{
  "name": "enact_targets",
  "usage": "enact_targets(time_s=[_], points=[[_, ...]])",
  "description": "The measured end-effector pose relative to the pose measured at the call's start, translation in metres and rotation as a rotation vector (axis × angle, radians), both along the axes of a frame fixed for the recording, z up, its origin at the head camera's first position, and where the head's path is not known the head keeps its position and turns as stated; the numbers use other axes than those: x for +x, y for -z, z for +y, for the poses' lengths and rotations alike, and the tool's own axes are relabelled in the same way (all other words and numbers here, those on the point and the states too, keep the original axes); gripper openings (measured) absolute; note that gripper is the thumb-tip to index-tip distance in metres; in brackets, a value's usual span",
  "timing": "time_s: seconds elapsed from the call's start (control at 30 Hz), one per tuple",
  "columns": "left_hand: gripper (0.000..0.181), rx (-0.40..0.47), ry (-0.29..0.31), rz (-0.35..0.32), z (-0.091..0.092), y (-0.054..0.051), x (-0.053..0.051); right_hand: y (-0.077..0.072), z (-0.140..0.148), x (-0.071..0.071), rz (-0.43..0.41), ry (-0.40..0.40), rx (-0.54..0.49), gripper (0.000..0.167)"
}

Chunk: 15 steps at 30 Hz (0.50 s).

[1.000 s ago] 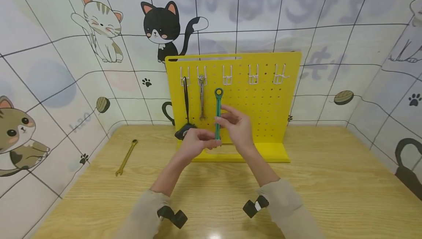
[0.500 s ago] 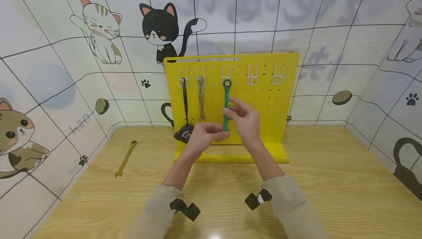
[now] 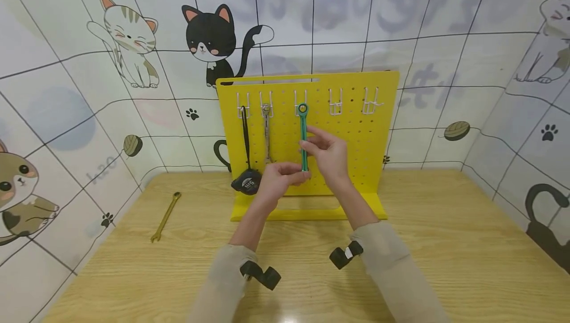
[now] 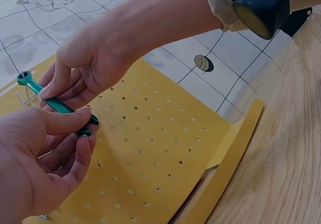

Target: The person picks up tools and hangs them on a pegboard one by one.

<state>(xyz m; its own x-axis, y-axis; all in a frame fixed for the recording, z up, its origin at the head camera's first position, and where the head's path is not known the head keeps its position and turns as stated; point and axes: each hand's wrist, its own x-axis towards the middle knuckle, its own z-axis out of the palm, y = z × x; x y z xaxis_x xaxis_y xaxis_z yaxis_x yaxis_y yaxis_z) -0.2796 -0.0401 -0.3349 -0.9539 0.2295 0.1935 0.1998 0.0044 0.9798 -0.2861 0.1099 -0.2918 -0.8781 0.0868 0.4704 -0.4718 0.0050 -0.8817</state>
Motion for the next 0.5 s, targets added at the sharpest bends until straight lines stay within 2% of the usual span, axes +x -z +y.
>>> enact_targets(time_s=[0.17,0.2,0.27,0.4,0.43,0.5], points=[[0.020,0.025,-0.031,-0.023,0.003,0.003,-0.002,0.003,0.001,-0.007,-0.038,-0.008,-0.015,0.034],[0.021,0.020,-0.041,-0.029,0.003,0.000,0.001,0.003,0.001,-0.009,-0.045,-0.010,-0.014,0.034],[0.021,0.017,-0.065,-0.037,0.004,0.001,0.000,0.003,0.001,-0.011,-0.059,-0.010,-0.007,0.034],[0.022,0.029,-0.110,-0.052,0.006,0.003,-0.004,0.001,0.001,-0.015,-0.089,-0.015,0.025,0.034],[0.022,0.039,-0.121,-0.050,0.007,0.008,-0.008,0.001,0.001,-0.016,-0.093,-0.016,0.029,0.033],[0.021,0.049,-0.141,-0.046,0.008,0.010,-0.011,0.001,0.001,-0.018,-0.094,-0.017,0.036,0.032]])
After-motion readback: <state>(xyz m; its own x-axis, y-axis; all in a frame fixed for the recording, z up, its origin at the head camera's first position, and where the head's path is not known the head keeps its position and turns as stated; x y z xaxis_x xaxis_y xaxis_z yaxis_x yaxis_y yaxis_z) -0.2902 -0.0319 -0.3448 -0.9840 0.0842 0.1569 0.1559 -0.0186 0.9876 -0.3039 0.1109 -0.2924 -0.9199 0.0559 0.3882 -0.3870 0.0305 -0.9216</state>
